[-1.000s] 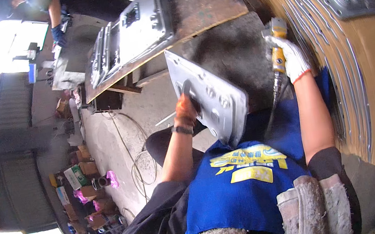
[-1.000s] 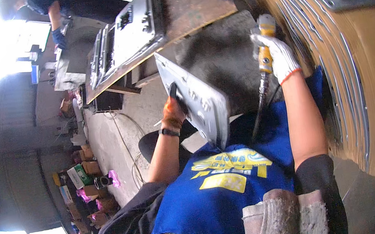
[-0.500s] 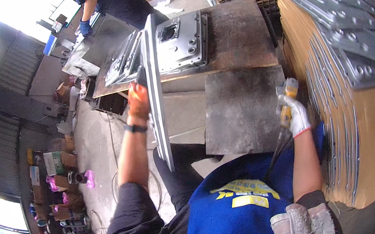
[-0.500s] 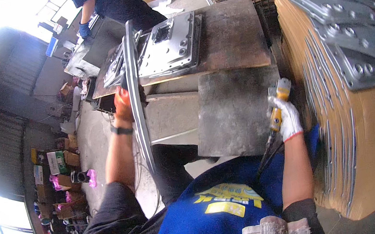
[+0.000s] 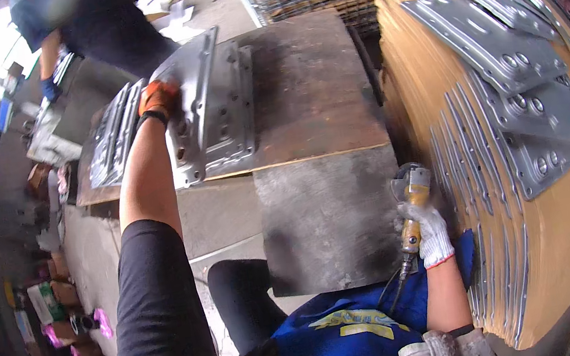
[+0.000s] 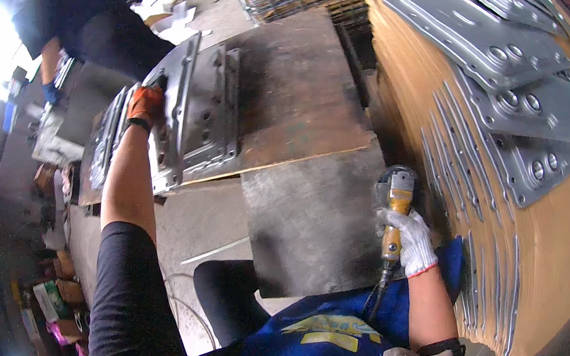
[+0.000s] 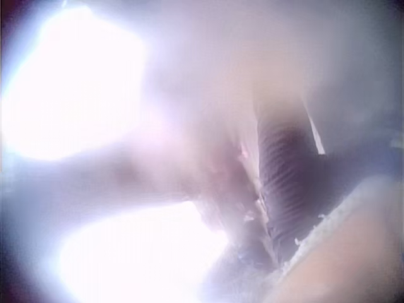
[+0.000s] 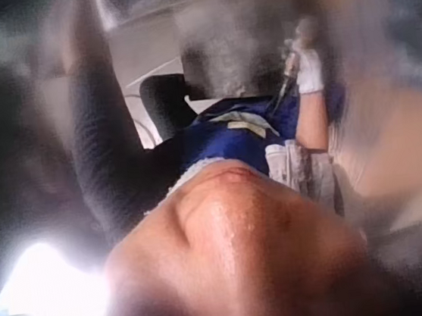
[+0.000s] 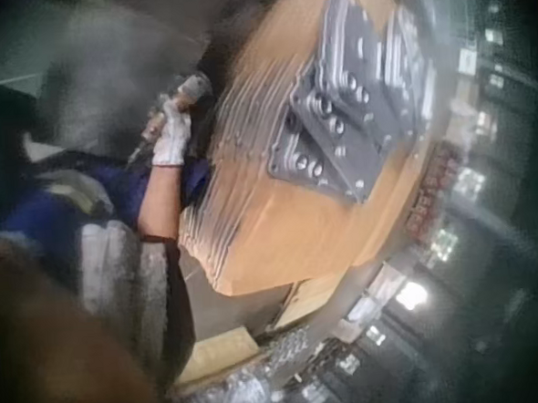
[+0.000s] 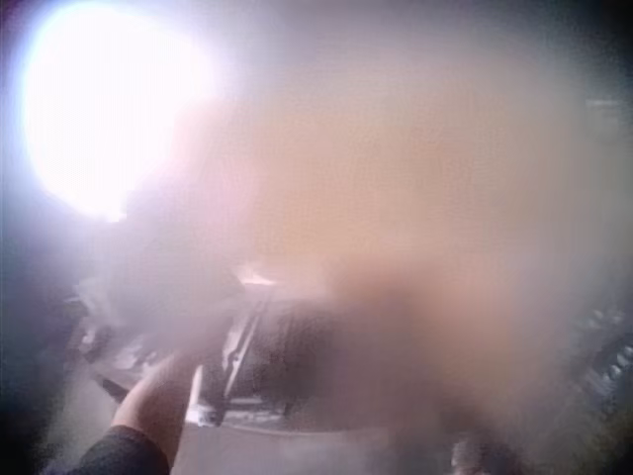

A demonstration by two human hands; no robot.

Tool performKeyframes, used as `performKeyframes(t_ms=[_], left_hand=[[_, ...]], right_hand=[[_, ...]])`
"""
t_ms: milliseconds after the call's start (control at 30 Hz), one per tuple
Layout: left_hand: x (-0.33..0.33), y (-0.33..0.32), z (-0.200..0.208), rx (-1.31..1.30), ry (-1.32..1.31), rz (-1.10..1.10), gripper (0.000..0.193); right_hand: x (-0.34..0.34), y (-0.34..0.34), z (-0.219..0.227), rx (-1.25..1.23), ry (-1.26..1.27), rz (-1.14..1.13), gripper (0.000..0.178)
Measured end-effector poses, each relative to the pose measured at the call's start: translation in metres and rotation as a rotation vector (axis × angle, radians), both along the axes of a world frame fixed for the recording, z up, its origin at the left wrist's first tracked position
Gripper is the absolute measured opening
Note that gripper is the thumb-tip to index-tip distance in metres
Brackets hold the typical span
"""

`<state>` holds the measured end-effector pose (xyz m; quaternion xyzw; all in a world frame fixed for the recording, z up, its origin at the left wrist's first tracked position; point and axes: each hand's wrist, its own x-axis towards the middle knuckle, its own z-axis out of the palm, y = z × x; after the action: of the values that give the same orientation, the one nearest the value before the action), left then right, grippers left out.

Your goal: The person uses a handheld angle grinder to smooth the edges and surfaces of rectangular metal parts. They hold each part with a gloved hand, grind specific areas, and then place the finished part onto a stack on the table.

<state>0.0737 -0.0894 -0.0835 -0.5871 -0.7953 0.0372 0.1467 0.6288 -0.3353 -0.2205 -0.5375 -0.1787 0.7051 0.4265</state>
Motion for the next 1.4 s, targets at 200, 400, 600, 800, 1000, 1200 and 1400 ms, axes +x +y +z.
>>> performKeyframes(t_ms=[200,400,600,800,1000,1200,1400], left_hand=[[0.039,0.009,0.014,0.043,-0.163,0.228,0.055],[0.11,0.027,0.095,0.379,-0.233,-0.098,0.05],[0.285,0.053,0.107,0.377,-0.319,-0.903,0.029],[0.466,-0.005,0.072,-0.488,-1.596,-0.355,0.057],[0.514,-0.028,0.034,-0.874,-2.123,-0.305,0.053],[0.519,-0.039,0.03,-0.769,-2.047,-0.184,0.05],[0.575,-0.134,0.064,-0.759,-2.317,-0.238,0.049]], right_hand=[[0.005,-0.007,-0.003,0.033,0.117,-0.104,0.039],[0.008,-0.008,-0.002,-0.056,0.036,-0.089,0.043],[0.013,-0.01,-0.008,-0.018,0.127,-0.104,0.032],[0.017,-0.006,-0.014,0.065,0.261,-0.107,0.023],[0.019,-0.014,-0.001,0.11,0.196,-0.139,0.026],[0.02,-0.018,0.015,0.139,0.287,-0.15,0.025],[0.021,-0.024,0.017,0.145,0.287,-0.133,0.02]])
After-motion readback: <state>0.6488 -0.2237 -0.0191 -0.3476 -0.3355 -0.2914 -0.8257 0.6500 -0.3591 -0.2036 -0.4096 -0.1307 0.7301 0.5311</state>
